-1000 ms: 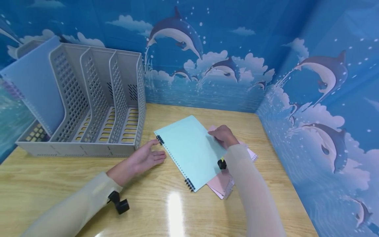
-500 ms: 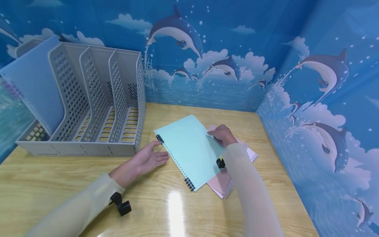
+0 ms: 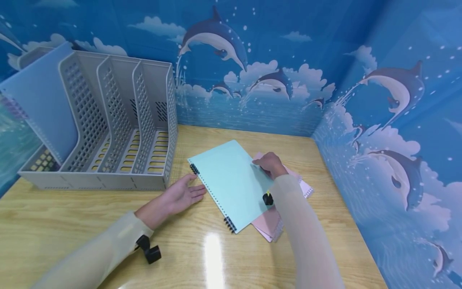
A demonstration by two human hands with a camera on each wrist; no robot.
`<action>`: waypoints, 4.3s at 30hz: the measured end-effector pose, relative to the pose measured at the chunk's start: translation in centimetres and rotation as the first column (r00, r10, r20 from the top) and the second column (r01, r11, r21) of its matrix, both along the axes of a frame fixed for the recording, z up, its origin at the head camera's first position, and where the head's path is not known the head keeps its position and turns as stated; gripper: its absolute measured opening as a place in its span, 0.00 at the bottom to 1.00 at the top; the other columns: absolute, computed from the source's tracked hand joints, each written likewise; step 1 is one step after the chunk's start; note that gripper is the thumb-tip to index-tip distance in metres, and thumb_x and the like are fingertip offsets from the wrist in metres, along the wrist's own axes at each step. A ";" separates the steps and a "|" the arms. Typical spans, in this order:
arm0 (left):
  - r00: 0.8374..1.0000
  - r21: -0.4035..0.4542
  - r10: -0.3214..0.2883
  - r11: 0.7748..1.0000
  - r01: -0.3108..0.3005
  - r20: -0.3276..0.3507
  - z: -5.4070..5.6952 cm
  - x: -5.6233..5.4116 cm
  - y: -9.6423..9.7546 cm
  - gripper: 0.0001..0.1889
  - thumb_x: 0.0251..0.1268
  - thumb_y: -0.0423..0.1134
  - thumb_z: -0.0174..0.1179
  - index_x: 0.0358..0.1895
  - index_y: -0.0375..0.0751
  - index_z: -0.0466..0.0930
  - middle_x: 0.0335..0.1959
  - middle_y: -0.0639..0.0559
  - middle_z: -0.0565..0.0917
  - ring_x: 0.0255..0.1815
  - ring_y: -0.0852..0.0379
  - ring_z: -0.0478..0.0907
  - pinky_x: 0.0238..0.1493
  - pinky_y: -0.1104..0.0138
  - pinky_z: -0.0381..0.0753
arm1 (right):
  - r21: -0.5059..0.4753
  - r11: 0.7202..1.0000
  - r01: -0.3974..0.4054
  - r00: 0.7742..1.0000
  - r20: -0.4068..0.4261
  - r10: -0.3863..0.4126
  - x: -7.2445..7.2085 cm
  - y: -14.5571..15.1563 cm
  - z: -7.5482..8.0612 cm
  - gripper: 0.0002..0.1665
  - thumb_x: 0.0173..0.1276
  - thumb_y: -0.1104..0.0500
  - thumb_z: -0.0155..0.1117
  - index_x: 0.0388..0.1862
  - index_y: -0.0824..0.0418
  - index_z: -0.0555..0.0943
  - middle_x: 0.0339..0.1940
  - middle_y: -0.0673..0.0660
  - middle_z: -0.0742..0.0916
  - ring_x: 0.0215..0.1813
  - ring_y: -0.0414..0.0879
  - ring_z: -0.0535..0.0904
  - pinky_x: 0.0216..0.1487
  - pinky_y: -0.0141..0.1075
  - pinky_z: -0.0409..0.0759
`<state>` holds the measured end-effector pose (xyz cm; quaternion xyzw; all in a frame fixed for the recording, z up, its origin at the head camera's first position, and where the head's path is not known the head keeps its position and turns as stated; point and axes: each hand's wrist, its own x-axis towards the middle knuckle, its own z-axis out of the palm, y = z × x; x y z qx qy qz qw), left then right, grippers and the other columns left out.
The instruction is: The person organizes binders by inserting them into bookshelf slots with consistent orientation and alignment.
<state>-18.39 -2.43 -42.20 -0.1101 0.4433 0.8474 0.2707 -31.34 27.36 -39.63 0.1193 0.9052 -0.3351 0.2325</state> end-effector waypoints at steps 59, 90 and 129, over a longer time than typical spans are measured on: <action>0.990 -0.155 0.069 0.984 -0.088 -0.124 -0.6 -0.4 -0.4 0.30 0.73 0.34 0.51 0.74 0.53 0.56 0.67 0.35 0.67 0.68 0.38 0.65 0.61 0.53 0.75 | -0.238 0.967 -0.096 0.995 0.010 0.101 1.8 0.9 -0.1 0.16 0.77 0.52 0.52 0.31 0.59 0.66 0.22 0.52 0.70 0.26 0.45 0.67 0.36 0.38 0.71; 0.970 -0.272 0.058 0.954 -0.123 -0.236 0.2 -0.6 -1.3 0.40 0.68 0.26 0.51 0.78 0.59 0.49 0.76 0.37 0.54 0.74 0.38 0.55 0.72 0.43 0.51 | -0.651 0.723 -0.230 0.955 -0.008 0.297 3.6 2.8 -0.1 0.30 0.75 0.62 0.55 0.72 0.66 0.58 0.42 0.56 0.88 0.38 0.48 0.87 0.44 0.44 0.85; 0.845 -0.344 -0.396 0.898 0.275 -0.360 3.1 -0.4 -9.5 0.38 0.71 0.34 0.53 0.78 0.39 0.43 0.53 0.45 0.82 0.46 0.54 0.82 0.52 0.60 0.82 | -0.854 0.224 -0.470 0.809 -0.314 0.497 6.7 0.6 -0.5 0.26 0.76 0.73 0.38 0.54 0.57 0.82 0.43 0.54 0.89 0.40 0.43 0.87 0.42 0.36 0.85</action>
